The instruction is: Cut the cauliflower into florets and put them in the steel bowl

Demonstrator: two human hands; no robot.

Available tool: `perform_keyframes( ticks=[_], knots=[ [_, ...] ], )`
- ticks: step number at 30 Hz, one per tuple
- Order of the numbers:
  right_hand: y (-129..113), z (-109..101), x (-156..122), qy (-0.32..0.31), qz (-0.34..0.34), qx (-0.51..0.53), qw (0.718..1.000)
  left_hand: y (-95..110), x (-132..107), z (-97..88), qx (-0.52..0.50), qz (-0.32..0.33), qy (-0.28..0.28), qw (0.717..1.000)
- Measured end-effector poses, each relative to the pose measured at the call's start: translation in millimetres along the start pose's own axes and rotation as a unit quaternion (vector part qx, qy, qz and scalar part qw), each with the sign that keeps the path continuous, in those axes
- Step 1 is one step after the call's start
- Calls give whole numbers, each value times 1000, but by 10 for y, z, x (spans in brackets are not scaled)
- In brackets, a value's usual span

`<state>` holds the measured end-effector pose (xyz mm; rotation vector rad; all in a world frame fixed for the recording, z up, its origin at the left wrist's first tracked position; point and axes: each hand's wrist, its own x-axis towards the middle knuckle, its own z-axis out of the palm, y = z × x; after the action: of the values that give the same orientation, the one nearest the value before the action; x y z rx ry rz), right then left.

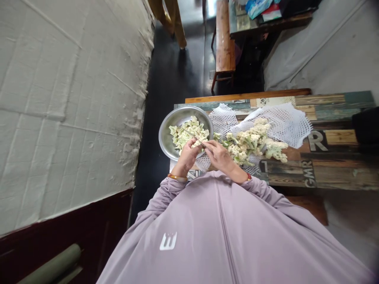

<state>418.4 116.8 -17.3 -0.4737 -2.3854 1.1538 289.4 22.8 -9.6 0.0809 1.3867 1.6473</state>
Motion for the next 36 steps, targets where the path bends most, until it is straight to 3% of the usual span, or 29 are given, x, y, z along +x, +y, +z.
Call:
perform_keyframes(
  ticks=[5,9,14,23,29,32,36],
  knots=[
    [49,149,119,19,10,9,1000,69,67,-58,13,15,58,998],
    [158,233,188,63,44,8,997,90,105,-136,29,-3,66,997],
    [224,302,258,56,51,-7,997,87,189,-249,42,-9,89,995],
    [528,247,575,45,96,-4,994,90,134,-454,-23,-42,63,997],
    [606,236,695,-27,177,119,977,85,93,-351,-85,-38,3,996],
    [587,180,541,1,223,166,960,63,95,-261,-83,-31,-4,996],
    [479,-53,257,51,285,247,925,35,107,-105,-69,-13,8,997]
  ],
)
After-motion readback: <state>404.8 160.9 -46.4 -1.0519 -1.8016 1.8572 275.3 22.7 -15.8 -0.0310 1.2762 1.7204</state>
